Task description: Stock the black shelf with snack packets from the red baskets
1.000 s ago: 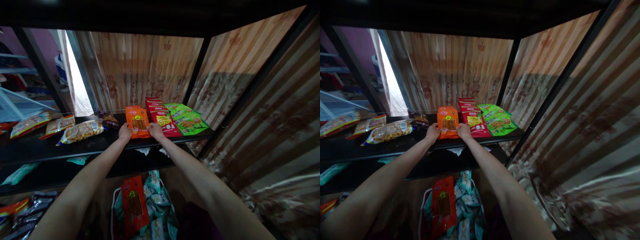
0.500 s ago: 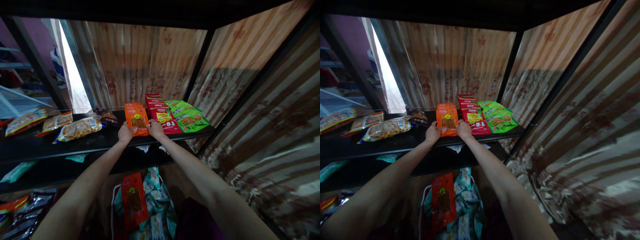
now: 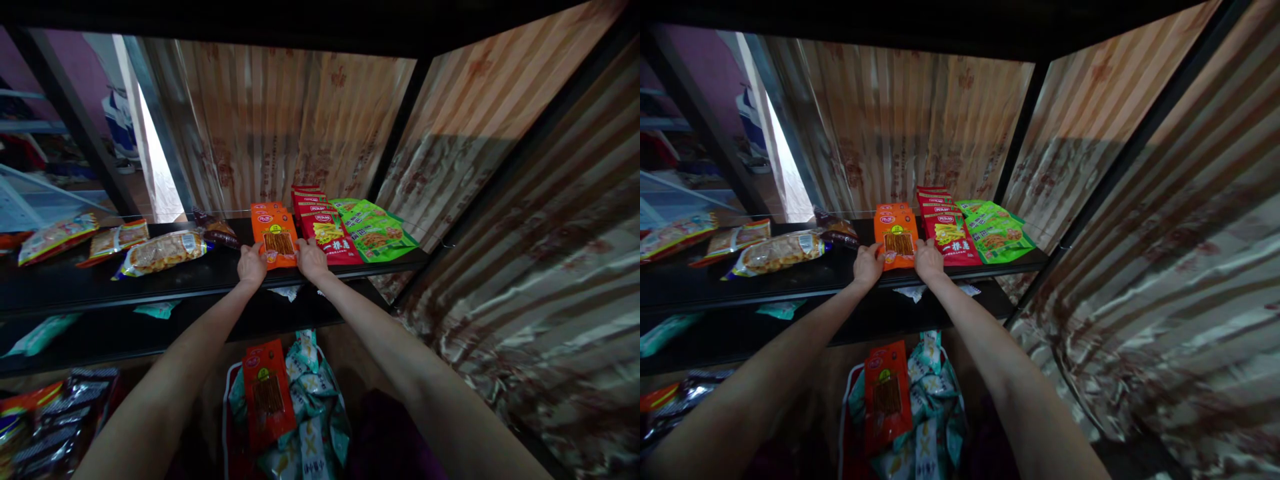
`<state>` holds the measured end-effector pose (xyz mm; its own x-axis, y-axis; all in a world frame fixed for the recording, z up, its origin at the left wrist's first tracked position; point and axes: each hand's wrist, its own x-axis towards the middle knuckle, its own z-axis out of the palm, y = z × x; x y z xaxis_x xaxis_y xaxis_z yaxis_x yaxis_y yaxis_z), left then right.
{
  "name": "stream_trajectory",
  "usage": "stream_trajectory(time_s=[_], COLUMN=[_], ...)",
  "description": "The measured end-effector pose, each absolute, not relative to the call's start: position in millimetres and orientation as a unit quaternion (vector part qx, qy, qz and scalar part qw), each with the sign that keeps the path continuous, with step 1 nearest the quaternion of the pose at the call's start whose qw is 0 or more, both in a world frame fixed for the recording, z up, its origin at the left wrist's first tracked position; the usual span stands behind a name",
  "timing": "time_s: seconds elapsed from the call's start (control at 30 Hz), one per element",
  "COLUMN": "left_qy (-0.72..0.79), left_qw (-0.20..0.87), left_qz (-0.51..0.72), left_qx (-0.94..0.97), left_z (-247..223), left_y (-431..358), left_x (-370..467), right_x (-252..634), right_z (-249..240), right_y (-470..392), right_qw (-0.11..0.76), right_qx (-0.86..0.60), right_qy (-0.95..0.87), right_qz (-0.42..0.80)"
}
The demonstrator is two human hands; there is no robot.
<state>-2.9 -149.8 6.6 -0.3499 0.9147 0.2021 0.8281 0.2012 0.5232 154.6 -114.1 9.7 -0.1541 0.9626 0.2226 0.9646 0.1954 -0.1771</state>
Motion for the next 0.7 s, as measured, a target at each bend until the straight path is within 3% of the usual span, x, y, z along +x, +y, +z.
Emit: stream_trajectory(time_s=[0.2, 0.5, 0.7], left_qy=[0.768, 0.675, 0.678], left_qw=[0.05, -0.103, -0.053], left_qz=[0.286, 0.268, 0.242], left_qx=[0.571, 0.68, 0.692], left_z=[5, 5, 4], left_y=[-156, -164, -157], left_x=[-4, 4, 13], right_x=[159, 155, 139], right_z=[11, 11, 19], right_y=[-115, -110, -93], right_qw=[0.156, 0.208, 0.156], right_qx=[-0.609, -0.528, -0.499], right_qy=[-0.778, -0.822, -0.852], right_qz=[0.003, -0.045, -0.006])
